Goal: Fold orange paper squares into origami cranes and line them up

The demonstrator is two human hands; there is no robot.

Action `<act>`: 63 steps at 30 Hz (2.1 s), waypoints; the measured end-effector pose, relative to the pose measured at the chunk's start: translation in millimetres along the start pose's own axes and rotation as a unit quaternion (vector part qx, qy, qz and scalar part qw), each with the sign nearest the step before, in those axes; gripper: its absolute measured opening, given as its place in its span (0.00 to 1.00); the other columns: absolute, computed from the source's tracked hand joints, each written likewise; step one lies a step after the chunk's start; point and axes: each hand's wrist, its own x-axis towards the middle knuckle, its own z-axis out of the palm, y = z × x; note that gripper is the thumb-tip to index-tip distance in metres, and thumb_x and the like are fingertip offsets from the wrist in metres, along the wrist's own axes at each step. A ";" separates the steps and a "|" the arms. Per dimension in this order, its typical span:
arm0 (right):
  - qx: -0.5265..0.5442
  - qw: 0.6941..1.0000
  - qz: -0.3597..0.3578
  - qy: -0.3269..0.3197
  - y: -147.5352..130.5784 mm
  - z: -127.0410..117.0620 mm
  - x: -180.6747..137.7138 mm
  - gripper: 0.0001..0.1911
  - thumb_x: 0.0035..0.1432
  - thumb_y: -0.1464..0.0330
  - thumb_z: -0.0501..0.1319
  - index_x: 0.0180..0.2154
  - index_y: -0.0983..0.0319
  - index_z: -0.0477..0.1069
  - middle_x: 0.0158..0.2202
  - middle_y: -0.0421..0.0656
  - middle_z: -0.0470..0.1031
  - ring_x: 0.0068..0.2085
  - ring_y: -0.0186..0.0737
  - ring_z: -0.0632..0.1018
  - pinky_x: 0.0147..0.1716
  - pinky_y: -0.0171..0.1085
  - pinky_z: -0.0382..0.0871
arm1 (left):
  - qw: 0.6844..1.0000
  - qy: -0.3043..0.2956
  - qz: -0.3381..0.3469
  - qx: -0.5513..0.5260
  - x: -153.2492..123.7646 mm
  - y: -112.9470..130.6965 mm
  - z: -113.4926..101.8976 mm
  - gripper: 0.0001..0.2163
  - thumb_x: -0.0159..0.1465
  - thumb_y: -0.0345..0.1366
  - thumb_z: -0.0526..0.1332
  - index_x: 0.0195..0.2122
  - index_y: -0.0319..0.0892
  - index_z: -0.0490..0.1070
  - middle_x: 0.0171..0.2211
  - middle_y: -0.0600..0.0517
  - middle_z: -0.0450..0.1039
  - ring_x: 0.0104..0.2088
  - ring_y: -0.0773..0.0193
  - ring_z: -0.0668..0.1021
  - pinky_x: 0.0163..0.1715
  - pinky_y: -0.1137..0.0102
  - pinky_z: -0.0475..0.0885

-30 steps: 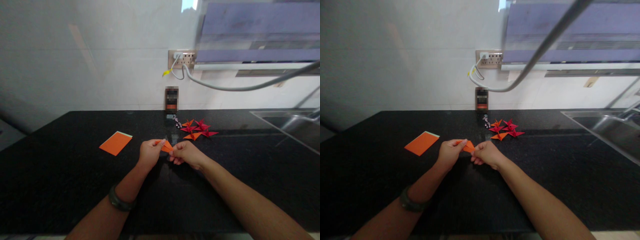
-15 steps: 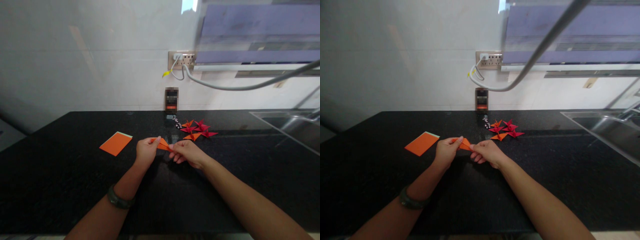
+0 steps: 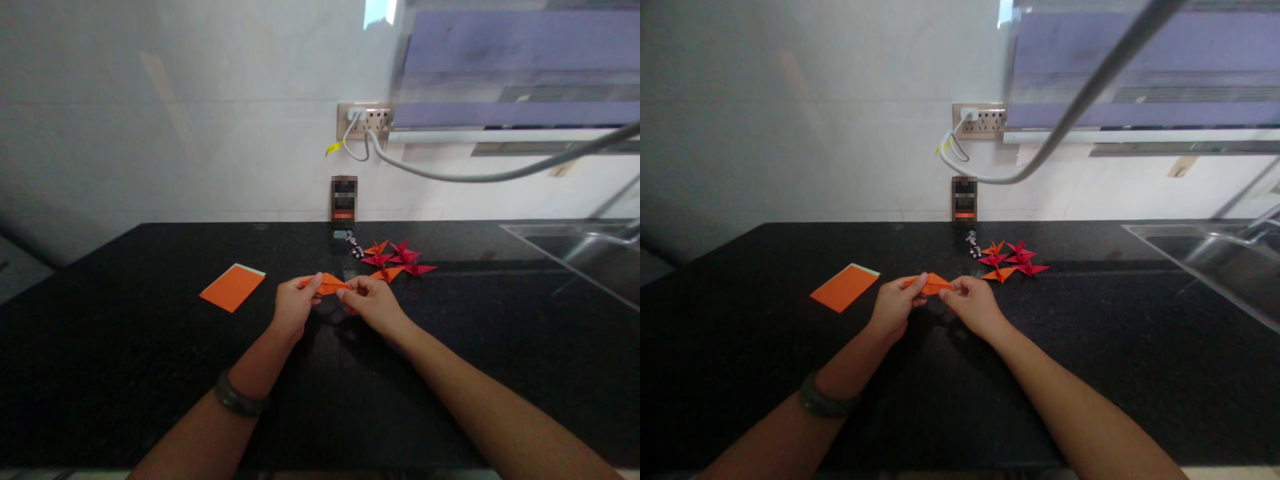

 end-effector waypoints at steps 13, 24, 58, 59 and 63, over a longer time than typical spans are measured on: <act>0.009 0.995 -0.066 0.075 3.5 0.3 1.2 0.11 0.47 0.63 0.58 0.21 0.61 0.60 0.17 0.35 0.63 0.19 0.30 0.65 0.18 0.30 0.58 | 0.992 -0.097 -0.066 -0.034 -7.8 -1.3 5.0 0.10 0.48 0.36 0.65 0.29 0.35 0.72 0.25 0.49 0.76 0.23 0.69 0.77 0.20 0.79 0.68; 0.016 0.997 -0.065 0.039 -6.4 1.0 -2.6 0.09 0.46 0.64 0.60 0.22 0.63 0.67 0.16 0.36 0.65 0.18 0.28 0.64 0.18 0.29 0.58 | 0.988 -0.141 0.027 0.049 -12.6 -0.5 8.0 0.19 0.53 0.39 0.60 0.45 0.35 0.68 0.17 0.56 0.70 0.11 0.75 0.66 0.11 0.78 0.61; 0.045 0.994 -0.073 0.068 -5.9 4.0 -4.6 0.10 0.48 0.64 0.59 0.26 0.66 0.71 0.19 0.38 0.70 0.18 0.29 0.68 0.18 0.30 0.62 | 0.990 -0.127 0.019 0.065 -14.2 -0.7 8.8 0.13 0.51 0.44 0.61 0.27 0.36 0.68 0.13 0.58 0.65 0.11 0.76 0.62 0.09 0.80 0.54; 0.040 0.994 -0.075 0.069 -5.3 4.0 -4.5 0.10 0.48 0.64 0.59 0.26 0.66 0.71 0.19 0.38 0.70 0.18 0.29 0.68 0.18 0.30 0.62 | 0.989 -0.128 0.017 0.066 -14.0 -0.8 8.6 0.13 0.51 0.44 0.61 0.26 0.36 0.68 0.13 0.58 0.64 0.10 0.76 0.62 0.09 0.80 0.54; 0.036 0.994 -0.081 0.068 -3.6 3.0 -2.9 0.10 0.48 0.64 0.59 0.26 0.66 0.71 0.20 0.39 0.70 0.19 0.29 0.68 0.18 0.30 0.62 | 0.989 -0.133 0.013 0.069 -13.6 -0.7 7.8 0.13 0.51 0.44 0.61 0.27 0.37 0.69 0.13 0.58 0.64 0.12 0.75 0.63 0.09 0.80 0.55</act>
